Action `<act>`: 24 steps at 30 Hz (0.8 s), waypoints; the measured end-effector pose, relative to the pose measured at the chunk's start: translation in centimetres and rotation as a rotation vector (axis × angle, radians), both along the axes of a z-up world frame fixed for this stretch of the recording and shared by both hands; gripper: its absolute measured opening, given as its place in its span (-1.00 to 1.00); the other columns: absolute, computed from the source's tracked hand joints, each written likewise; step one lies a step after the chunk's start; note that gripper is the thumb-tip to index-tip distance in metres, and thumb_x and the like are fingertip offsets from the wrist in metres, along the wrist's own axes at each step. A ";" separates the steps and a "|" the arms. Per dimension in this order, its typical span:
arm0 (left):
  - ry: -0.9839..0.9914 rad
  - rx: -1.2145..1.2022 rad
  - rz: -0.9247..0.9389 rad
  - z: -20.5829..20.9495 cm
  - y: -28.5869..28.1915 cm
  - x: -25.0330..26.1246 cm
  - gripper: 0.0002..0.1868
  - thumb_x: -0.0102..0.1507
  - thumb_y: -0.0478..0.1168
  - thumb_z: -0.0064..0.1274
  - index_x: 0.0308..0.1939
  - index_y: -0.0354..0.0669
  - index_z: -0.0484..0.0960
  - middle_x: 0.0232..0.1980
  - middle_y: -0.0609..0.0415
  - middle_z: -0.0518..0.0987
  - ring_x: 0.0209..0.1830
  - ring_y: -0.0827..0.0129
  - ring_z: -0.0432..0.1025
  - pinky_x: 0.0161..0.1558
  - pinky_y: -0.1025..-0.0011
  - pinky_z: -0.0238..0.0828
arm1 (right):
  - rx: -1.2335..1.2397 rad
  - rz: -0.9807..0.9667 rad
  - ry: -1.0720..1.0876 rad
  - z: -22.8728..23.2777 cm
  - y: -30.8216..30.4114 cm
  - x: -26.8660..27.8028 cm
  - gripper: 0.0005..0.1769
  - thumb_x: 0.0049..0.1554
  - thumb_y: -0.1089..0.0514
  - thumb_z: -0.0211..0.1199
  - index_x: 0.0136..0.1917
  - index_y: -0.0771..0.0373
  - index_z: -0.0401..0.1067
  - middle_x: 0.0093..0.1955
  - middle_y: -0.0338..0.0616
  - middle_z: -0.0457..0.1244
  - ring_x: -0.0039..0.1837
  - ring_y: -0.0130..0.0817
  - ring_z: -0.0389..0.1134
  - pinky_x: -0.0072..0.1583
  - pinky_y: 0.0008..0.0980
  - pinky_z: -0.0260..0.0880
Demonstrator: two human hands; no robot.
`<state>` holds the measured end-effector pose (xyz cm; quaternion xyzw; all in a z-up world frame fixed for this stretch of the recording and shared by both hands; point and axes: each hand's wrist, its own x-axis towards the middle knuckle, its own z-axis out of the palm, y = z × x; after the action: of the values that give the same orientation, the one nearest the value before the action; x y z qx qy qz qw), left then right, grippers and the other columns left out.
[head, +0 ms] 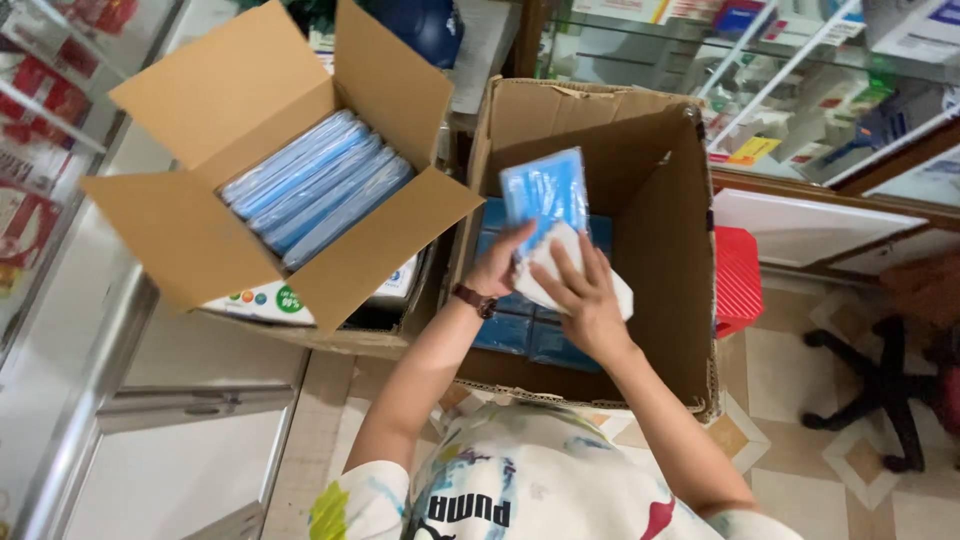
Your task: The recorder is shown packing small boxes into a larger shipping carton in a pharmacy environment.
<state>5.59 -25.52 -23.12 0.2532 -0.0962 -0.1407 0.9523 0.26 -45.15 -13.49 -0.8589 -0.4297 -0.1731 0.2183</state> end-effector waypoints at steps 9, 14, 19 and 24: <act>-0.147 0.548 0.272 8.0 -2.7 -2.3 -0.25 0.20 -0.11 0.21 0.42 0.00 0.23 0.29 0.00 0.47 0.29 0.25 0.41 0.24 0.20 0.45 | 0.887 -0.354 0.713 -7.8 -7.1 1.9 -0.54 0.30 0.38 0.15 0.46 0.35 0.35 0.33 -0.03 0.30 0.33 -0.30 0.30 0.35 -0.34 0.28; -0.434 0.924 0.417 14.4 -2.4 -8.2 -0.36 0.31 -0.05 0.17 0.42 -0.20 0.40 0.29 -0.10 0.55 0.27 0.23 0.47 0.29 0.23 0.46 | 1.066 -0.313 0.923 -7.0 -7.1 2.0 -0.59 0.38 0.27 0.13 0.46 0.36 0.33 0.23 -0.11 0.32 0.21 -0.39 0.32 0.23 -0.37 0.33; -0.530 0.944 0.539 24.9 2.4 -15.1 -0.37 0.37 0.01 0.15 0.44 -0.20 0.39 0.31 -0.07 0.54 0.25 0.34 0.50 0.23 0.37 0.54 | 1.032 -0.190 0.958 -6.0 -6.2 1.4 -0.53 0.29 0.27 0.08 0.46 0.30 0.27 0.27 -0.23 0.32 0.25 -0.48 0.34 0.26 -0.46 0.34; -0.247 1.254 0.700 35.0 11.7 -18.2 -0.60 0.31 -0.06 0.22 0.13 -0.20 0.64 -0.17 -0.10 0.68 -0.28 0.38 0.55 -0.21 0.44 0.53 | 0.977 -0.312 0.999 -7.2 -6.6 1.6 -0.65 0.38 0.23 0.13 0.40 0.33 0.38 0.12 -0.24 0.32 0.09 -0.52 0.31 0.11 -0.46 0.34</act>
<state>-12.64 -13.86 11.87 0.7811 -0.0178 0.1731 0.5996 1.87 -51.74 -20.71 -0.6911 -0.0242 0.0391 0.7213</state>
